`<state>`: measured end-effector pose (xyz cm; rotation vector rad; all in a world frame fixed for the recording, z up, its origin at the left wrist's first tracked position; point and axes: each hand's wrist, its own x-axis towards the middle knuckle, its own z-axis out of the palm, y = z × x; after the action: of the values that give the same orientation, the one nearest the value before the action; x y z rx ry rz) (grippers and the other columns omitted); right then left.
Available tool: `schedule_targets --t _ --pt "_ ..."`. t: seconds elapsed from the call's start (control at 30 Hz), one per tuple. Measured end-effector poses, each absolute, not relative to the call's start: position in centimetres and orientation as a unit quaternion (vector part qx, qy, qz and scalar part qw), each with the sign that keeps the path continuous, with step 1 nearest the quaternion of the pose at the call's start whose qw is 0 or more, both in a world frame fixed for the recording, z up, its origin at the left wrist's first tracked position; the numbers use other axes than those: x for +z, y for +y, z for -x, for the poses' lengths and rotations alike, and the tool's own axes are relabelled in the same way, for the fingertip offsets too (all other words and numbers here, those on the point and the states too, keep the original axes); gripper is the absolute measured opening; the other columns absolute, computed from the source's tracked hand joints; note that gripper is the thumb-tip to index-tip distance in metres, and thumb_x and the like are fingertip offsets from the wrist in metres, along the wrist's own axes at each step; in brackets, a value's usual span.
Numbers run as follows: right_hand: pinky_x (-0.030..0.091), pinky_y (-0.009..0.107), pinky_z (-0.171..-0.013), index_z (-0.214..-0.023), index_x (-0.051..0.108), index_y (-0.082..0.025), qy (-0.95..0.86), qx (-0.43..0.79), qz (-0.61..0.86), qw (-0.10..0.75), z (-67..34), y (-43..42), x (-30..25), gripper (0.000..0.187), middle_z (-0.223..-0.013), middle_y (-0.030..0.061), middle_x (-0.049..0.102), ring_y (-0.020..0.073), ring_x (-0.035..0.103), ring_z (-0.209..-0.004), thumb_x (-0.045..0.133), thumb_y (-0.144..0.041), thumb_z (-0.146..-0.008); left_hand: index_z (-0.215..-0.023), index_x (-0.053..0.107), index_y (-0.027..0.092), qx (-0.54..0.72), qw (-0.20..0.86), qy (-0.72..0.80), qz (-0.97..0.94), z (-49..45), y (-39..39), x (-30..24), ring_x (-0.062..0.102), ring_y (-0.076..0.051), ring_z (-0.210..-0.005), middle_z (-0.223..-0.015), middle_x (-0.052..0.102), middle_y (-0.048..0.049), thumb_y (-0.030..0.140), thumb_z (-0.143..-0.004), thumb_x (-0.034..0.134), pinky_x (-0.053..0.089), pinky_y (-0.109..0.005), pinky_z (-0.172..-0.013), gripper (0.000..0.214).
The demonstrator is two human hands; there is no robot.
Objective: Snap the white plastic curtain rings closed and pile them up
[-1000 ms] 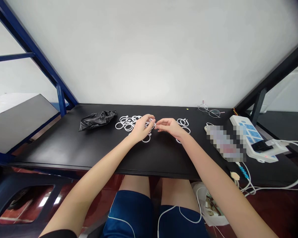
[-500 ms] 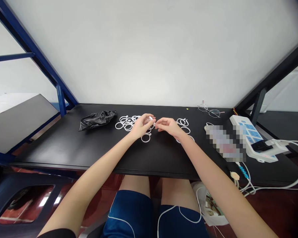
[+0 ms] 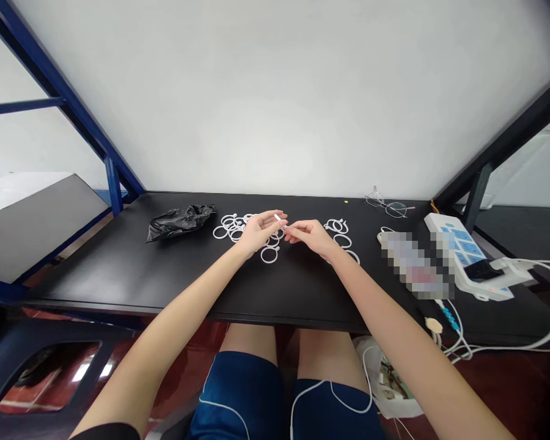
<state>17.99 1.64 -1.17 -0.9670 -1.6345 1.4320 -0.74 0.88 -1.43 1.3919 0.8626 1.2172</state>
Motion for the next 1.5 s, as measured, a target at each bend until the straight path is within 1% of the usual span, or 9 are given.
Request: schedule_targets --t 0.13,0.57,0.83,1.33,1.5 --pt "0.050 0.029 -0.071 -0.080 0.074 -0.015 -0.645 0.549 0.378 0.374 -17.91 1.46 -0.88 0.035 -0.072 0.0045 0.070 0.0134 0.062 -0.068 0.073 -0.049 -0.072 -0.114 0.064 0.012 0.503 0.524 0.364 -0.583 0.80 0.86 -1.29 0.061 -0.030 -0.115 -0.118 0.067 -0.0169 0.039 -0.076 0.074 0.045 -0.047 -0.103 0.048" --pt "0.048 0.029 -0.066 -0.077 0.073 -0.015 -0.658 0.528 0.382 0.377 -17.75 1.30 -0.61 0.038 -0.063 0.0025 0.066 0.0128 0.058 -0.060 0.072 -0.052 -0.071 -0.113 0.064 0.012 0.507 0.518 0.368 -0.582 0.82 0.75 -1.28 0.064 -0.028 -0.109 -0.116 0.068 -0.0162 0.038 -0.076 0.075 0.047 -0.045 -0.100 0.046" --pt "0.048 0.029 -0.065 -0.075 0.072 -0.015 -0.645 0.534 0.386 0.388 -17.55 1.18 -0.57 0.038 -0.062 0.0020 0.065 0.0126 0.057 -0.059 0.074 -0.053 -0.067 -0.112 0.064 0.012 0.512 0.513 0.367 -0.583 0.72 0.64 -1.19 0.065 -0.028 -0.109 -0.116 0.068 -0.0164 0.036 -0.076 0.075 0.048 -0.045 -0.099 0.045" --pt "0.050 0.029 -0.066 -0.079 0.073 -0.014 -0.638 0.541 0.391 0.385 -17.61 1.22 -0.72 0.036 -0.065 0.0028 0.066 0.0129 0.060 -0.062 0.074 -0.049 -0.069 -0.113 0.064 0.013 0.508 0.512 0.365 -0.589 0.78 0.71 -1.24 0.063 -0.029 -0.111 -0.119 0.067 -0.0162 0.038 -0.076 0.074 0.047 -0.047 -0.101 0.045" --pt "0.050 0.029 -0.066 -0.079 0.073 -0.015 -0.635 0.541 0.393 0.387 -17.54 1.19 -0.66 0.037 -0.065 0.0029 0.066 0.0130 0.060 -0.062 0.075 -0.050 -0.068 -0.114 0.064 0.013 0.509 0.509 0.366 -0.590 0.77 0.76 -1.28 0.063 -0.029 -0.111 -0.119 0.067 -0.0164 0.039 -0.077 0.073 0.047 -0.046 -0.101 0.046"
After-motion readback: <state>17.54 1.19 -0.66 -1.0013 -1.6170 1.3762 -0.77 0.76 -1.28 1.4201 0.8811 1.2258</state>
